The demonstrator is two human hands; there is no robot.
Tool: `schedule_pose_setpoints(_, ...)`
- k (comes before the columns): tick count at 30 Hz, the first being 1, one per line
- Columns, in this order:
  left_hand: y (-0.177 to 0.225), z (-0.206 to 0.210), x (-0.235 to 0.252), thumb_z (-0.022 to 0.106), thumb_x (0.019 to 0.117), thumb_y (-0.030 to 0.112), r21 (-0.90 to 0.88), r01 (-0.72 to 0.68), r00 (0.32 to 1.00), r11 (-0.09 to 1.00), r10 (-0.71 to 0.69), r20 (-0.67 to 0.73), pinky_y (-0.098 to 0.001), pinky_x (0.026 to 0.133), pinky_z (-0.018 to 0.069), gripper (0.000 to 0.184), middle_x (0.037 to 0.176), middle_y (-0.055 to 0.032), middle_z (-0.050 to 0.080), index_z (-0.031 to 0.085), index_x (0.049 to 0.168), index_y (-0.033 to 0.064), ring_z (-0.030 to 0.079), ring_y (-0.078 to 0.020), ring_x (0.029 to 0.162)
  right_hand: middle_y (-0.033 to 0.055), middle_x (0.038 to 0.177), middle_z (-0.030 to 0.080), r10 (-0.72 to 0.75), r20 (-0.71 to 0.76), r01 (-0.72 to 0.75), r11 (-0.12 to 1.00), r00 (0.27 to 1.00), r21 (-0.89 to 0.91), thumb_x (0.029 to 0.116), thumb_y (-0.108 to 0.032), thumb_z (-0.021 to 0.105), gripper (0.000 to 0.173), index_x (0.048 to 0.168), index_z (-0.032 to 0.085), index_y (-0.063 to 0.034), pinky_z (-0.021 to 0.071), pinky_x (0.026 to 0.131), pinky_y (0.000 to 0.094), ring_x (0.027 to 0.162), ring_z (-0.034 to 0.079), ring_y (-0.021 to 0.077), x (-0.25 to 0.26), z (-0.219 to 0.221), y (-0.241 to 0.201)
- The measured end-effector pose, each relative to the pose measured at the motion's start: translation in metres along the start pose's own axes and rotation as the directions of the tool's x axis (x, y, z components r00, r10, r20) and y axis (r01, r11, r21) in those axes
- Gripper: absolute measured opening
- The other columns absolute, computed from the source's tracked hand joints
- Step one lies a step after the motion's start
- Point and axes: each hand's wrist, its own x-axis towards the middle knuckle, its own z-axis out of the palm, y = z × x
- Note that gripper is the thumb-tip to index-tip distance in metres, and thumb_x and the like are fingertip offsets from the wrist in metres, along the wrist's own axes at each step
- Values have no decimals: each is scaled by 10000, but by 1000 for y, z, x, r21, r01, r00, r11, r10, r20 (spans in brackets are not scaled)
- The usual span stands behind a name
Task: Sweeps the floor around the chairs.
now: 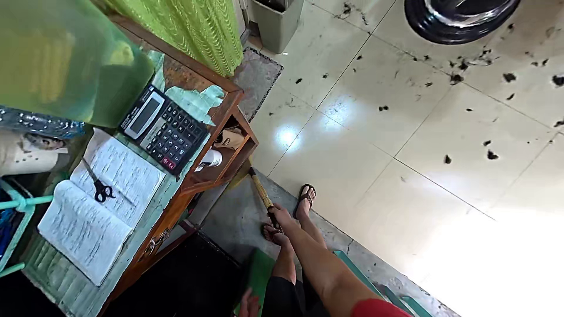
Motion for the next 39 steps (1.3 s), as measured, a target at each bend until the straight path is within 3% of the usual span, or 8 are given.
schedule_pose_setpoints(4,92,-15,41,498,1054,156,195,-337,933,921,355,-65,-462,1036,548,534,1335,-190,653,379,1550,-1,674,-269,1187,165,1098,644,-37,-98,44,996,995,73,1076,-180,479,474,1542,402,-134,549,631,382,729,634,221,-35,-51,10)
schedule_pose_setpoints(8,255,-52,72,463,1049,161,506,-598,694,622,717,-61,-476,1147,452,504,1421,-177,601,428,1518,-21,563,-274,1348,181,1096,660,-124,-153,105,986,980,-127,1036,-186,531,527,1549,415,-143,564,656,442,739,647,250,-84,-117,1)
schedule_pose_setpoints(13,441,-79,111,500,1040,233,732,-617,346,288,935,-77,-556,1174,369,496,1499,-198,519,479,1488,21,476,-367,1405,152,1029,671,-260,-144,215,939,955,-269,1003,-160,551,628,1597,344,-168,568,611,408,658,635,208,-163,-162,-61)
schedule_pose_setpoints(17,533,-82,160,520,1030,453,801,-557,314,219,949,-41,-567,1270,181,710,1638,-195,344,346,1566,21,266,-349,1552,120,1071,672,-410,26,392,847,912,-359,976,-244,545,648,1595,356,-216,575,630,415,707,651,199,-164,-162,-144)
schedule_pose_setpoints(22,555,-76,193,496,948,688,903,-364,395,226,916,-70,-580,1273,132,951,1658,-158,327,295,1595,21,247,-331,1562,154,1211,658,-398,225,452,840,890,-300,1056,-265,463,512,1558,418,-170,558,710,396,803,651,211,-72,-84,-302)
schedule_pose_setpoints(28,559,-76,193,620,897,583,904,-331,396,270,909,-127,-559,1266,176,875,1599,-140,433,399,1546,40,323,-303,1534,217,1190,640,-202,267,291,890,942,-351,1062,-238,436,473,1515,468,-106,548,747,476,875,649,299,57,11,-405)
schedule_pose_setpoints(32,559,-74,193,647,880,550,905,-324,403,276,906,-132,-565,1262,181,861,1589,-124,453,416,1540,47,332,-314,1529,69,787,577,-35,155,89,932,987,-352,1083,-304,404,333,1200,579,-47,460,500,278,552,521,134,35,-38,-397)
schedule_pose_setpoints(39,563,-69,191,641,869,489,912,-315,377,261,917,-132,-573,1247,205,798,1555,-116,499,465,1512,51,375,-325,1505,243,1161,633,-189,-173,43,784,967,-619,1075,-262,465,426,1456,514,-77,535,795,506,873,644,329,-16,-174,-433)
